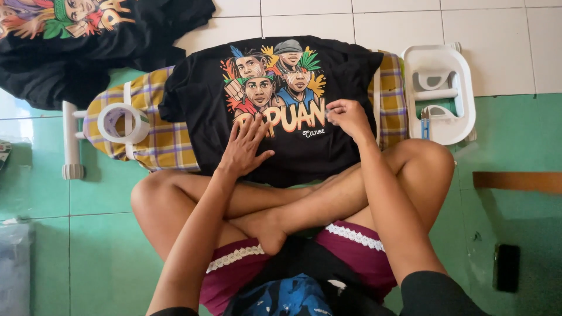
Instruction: Applying small pieces of tape to a t-shirt graphic to mask specific areas for processing.
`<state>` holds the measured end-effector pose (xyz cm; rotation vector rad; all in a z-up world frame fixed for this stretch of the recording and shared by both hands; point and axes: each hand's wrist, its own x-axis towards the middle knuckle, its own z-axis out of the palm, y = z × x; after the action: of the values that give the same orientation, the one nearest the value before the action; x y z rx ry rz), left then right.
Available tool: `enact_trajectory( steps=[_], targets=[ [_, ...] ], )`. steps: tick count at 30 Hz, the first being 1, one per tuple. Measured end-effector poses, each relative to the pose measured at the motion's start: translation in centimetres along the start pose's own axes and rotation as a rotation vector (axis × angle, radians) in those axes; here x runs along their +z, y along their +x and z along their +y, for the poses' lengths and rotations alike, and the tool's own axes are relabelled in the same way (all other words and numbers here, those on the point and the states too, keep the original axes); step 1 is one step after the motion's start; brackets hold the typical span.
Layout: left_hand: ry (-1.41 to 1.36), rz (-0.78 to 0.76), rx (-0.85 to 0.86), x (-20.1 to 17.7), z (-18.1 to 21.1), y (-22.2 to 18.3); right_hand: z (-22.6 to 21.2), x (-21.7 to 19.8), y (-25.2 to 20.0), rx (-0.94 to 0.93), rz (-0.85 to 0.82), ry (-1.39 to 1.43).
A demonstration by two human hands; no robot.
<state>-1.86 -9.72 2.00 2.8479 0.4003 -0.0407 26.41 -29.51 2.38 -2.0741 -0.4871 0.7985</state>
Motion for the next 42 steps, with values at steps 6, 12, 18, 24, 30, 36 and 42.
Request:
enact_trajectory(
  steps=[6, 12, 18, 24, 30, 36, 42],
  targets=[
    [-0.086, 0.114, -0.038, 0.1, 0.2, 0.5, -4.7, 0.4, -2.2, -0.16, -0.069, 0.076],
    [-0.067, 0.5, -0.077, -1.1, -2.7, 3.1, -5.1, 0.6, -0.4, -0.373, 0.131, -0.192],
    [-0.034, 0.171, -0.312, -2.0, -9.3, 8.1, -6.2, -0.1, 5.7, -0.368, 0.08, -0.836],
    [-0.136, -0.049, -0.23, -2.7, -11.9, 9.2, -8.0, -1.7, 4.8, -0.242, -0.137, -0.979],
    [-0.236, -0.582, -0.167, -2.5, -9.7, 4.1, -9.7, -3.4, -0.9, -0.019, -0.626, -0.997],
    [-0.408, -0.015, -0.258, -8.1, -6.9, 5.3, -15.2, -2.7, -2.7, -0.26, -0.395, -0.6],
    [-0.169, 0.273, -0.097, 0.9, -8.5, 10.5, -6.9, 6.5, 6.6, -0.611, -0.043, -0.621]
  ],
)
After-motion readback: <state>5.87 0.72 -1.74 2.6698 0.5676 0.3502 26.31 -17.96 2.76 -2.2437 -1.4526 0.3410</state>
